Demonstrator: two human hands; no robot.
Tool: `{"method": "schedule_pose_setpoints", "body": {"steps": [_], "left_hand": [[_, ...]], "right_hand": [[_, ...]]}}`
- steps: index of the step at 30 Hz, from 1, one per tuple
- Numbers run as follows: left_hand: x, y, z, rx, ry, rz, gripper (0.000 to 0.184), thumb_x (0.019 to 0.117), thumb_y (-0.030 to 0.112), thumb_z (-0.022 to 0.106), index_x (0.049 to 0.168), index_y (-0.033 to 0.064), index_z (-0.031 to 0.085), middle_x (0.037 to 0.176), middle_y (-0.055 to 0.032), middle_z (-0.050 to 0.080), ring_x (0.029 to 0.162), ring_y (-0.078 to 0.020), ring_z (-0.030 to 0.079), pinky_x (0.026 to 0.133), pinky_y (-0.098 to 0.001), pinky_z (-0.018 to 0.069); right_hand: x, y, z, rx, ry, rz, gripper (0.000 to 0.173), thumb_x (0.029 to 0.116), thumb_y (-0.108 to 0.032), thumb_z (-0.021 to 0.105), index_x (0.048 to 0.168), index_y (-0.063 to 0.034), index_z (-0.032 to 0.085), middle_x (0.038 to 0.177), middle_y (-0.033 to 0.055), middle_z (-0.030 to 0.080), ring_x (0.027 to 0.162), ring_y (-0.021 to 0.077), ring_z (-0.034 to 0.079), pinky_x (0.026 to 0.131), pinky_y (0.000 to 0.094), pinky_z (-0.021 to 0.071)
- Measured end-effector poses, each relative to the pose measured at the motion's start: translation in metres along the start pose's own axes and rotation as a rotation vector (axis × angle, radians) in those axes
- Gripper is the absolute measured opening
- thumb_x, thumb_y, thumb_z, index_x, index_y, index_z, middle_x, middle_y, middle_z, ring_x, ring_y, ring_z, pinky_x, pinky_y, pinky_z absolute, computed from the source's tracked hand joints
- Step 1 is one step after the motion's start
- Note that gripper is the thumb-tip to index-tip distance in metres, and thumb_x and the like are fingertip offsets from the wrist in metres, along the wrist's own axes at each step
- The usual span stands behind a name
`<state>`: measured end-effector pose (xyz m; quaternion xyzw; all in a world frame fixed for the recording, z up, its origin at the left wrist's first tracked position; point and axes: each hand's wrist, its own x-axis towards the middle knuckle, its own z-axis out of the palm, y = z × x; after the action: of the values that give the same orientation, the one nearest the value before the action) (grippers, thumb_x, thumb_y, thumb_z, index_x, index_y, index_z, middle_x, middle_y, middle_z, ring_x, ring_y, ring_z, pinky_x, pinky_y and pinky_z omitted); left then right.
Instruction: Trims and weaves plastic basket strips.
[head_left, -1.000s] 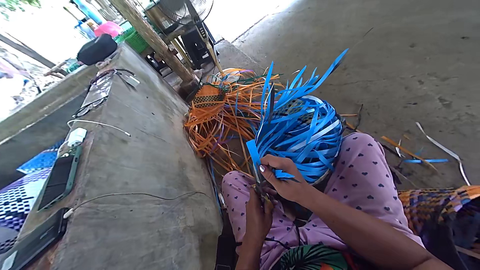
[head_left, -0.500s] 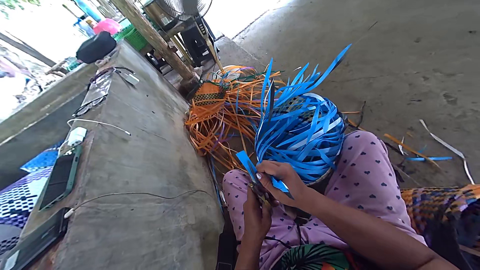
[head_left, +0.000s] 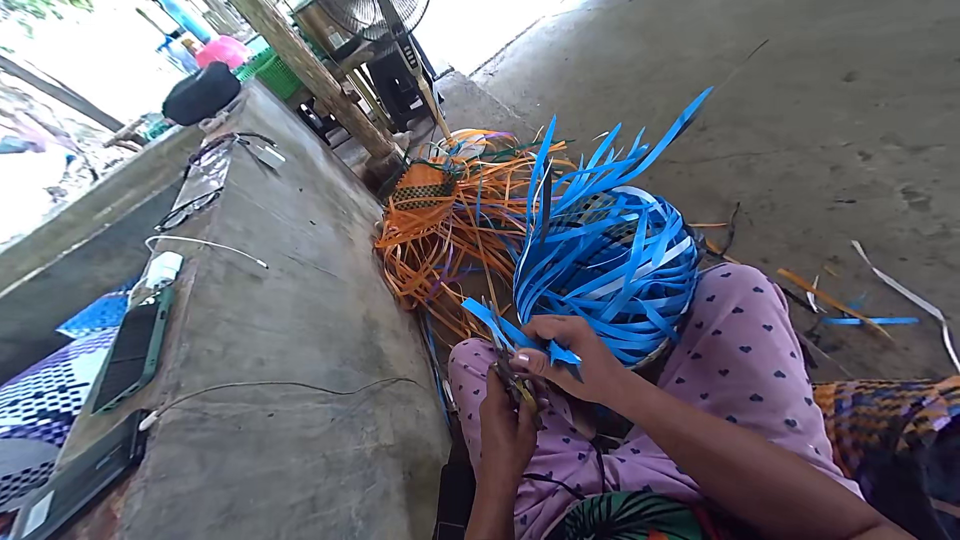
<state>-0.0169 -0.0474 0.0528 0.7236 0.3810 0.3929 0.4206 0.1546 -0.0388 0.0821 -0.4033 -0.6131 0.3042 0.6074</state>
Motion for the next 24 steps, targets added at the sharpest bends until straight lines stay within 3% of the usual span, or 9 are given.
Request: {"method": "schedule_pose_setpoints", "body": {"steps": [3, 7, 12, 16, 18, 21, 24], "left_hand": [[0.001, 0.001, 0.004, 0.101, -0.013, 0.014, 0.036, 0.0939, 0.002, 0.054, 0.125, -0.0129, 0.045, 0.085, 0.0015, 0.071, 0.064, -0.0010, 0.066, 0.055, -0.0194, 0.0565], [0.005, -0.001, 0.006, 0.094, -0.036, -0.044, 0.030, 0.0976, 0.001, 0.052, 0.125, -0.0109, 0.047, 0.084, 0.0010, 0.072, 0.065, -0.0031, 0.069, 0.059, -0.0214, 0.0599], [0.037, -0.022, 0.004, 0.178, 0.021, -0.208, 0.034, 0.0979, 0.001, 0.051, 0.130, -0.0101, 0.049, 0.088, -0.0047, 0.073, 0.067, -0.0090, 0.070, 0.061, -0.0279, 0.0604], [0.096, -0.048, 0.004, 0.399, -0.020, -0.402, 0.043, 0.1031, 0.010, 0.055, 0.140, -0.0090, 0.044, 0.098, -0.0149, 0.072, 0.080, -0.0216, 0.073, 0.077, -0.0397, 0.0618], [0.119, -0.057, 0.007, 0.536, -0.087, -0.430, 0.058, 0.1001, 0.023, 0.066, 0.143, -0.0090, 0.043, 0.109, -0.0233, 0.068, 0.096, -0.0327, 0.069, 0.091, -0.0498, 0.0549], [0.138, -0.063, 0.017, 0.652, -0.227, -0.458, 0.068, 0.0918, 0.033, 0.077, 0.140, -0.0050, 0.047, 0.112, -0.0220, 0.067, 0.102, -0.0342, 0.067, 0.093, -0.0517, 0.0524], [0.141, -0.067, 0.022, 0.703, -0.293, -0.462, 0.064, 0.0929, 0.028, 0.075, 0.141, -0.0041, 0.047, 0.119, -0.0224, 0.066, 0.110, -0.0354, 0.066, 0.098, -0.0521, 0.0511]], "right_hand": [[-0.002, 0.000, 0.002, 0.058, 0.004, 0.024, 0.037, 0.1005, -0.027, 0.060, 0.077, 0.0017, 0.065, 0.070, 0.0019, 0.058, 0.067, -0.0013, 0.053, 0.061, 0.0142, 0.0425], [-0.005, 0.001, -0.002, 0.097, 0.100, 0.024, 0.036, 0.1011, -0.023, 0.058, 0.072, -0.0016, 0.060, 0.068, -0.0031, 0.054, 0.065, -0.0053, 0.049, 0.059, 0.0113, 0.0395], [-0.009, 0.003, -0.013, 0.210, 0.316, 0.138, 0.023, 0.0988, -0.016, 0.060, 0.077, -0.0077, 0.063, 0.066, -0.0108, 0.056, 0.060, -0.0052, 0.055, 0.058, 0.0140, 0.0490], [-0.005, -0.002, -0.024, 0.284, 0.413, 0.299, 0.023, 0.1018, -0.013, 0.056, 0.080, -0.0116, 0.063, 0.064, -0.0113, 0.059, 0.054, -0.0021, 0.056, 0.055, 0.0152, 0.0505], [-0.005, -0.001, -0.026, 0.319, 0.410, 0.312, 0.024, 0.1031, -0.012, 0.052, 0.083, -0.0098, 0.065, 0.068, -0.0095, 0.062, 0.055, -0.0011, 0.057, 0.055, 0.0160, 0.0511], [-0.005, -0.003, -0.028, 0.333, 0.381, 0.323, 0.022, 0.1041, -0.010, 0.051, 0.097, -0.0031, 0.070, 0.074, -0.0073, 0.064, 0.057, -0.0014, 0.056, 0.056, 0.0154, 0.0506], [-0.005, -0.004, -0.028, 0.333, 0.361, 0.314, 0.023, 0.1038, -0.011, 0.051, 0.097, -0.0039, 0.072, 0.070, -0.0092, 0.062, 0.056, -0.0023, 0.055, 0.056, 0.0146, 0.0498]]}}
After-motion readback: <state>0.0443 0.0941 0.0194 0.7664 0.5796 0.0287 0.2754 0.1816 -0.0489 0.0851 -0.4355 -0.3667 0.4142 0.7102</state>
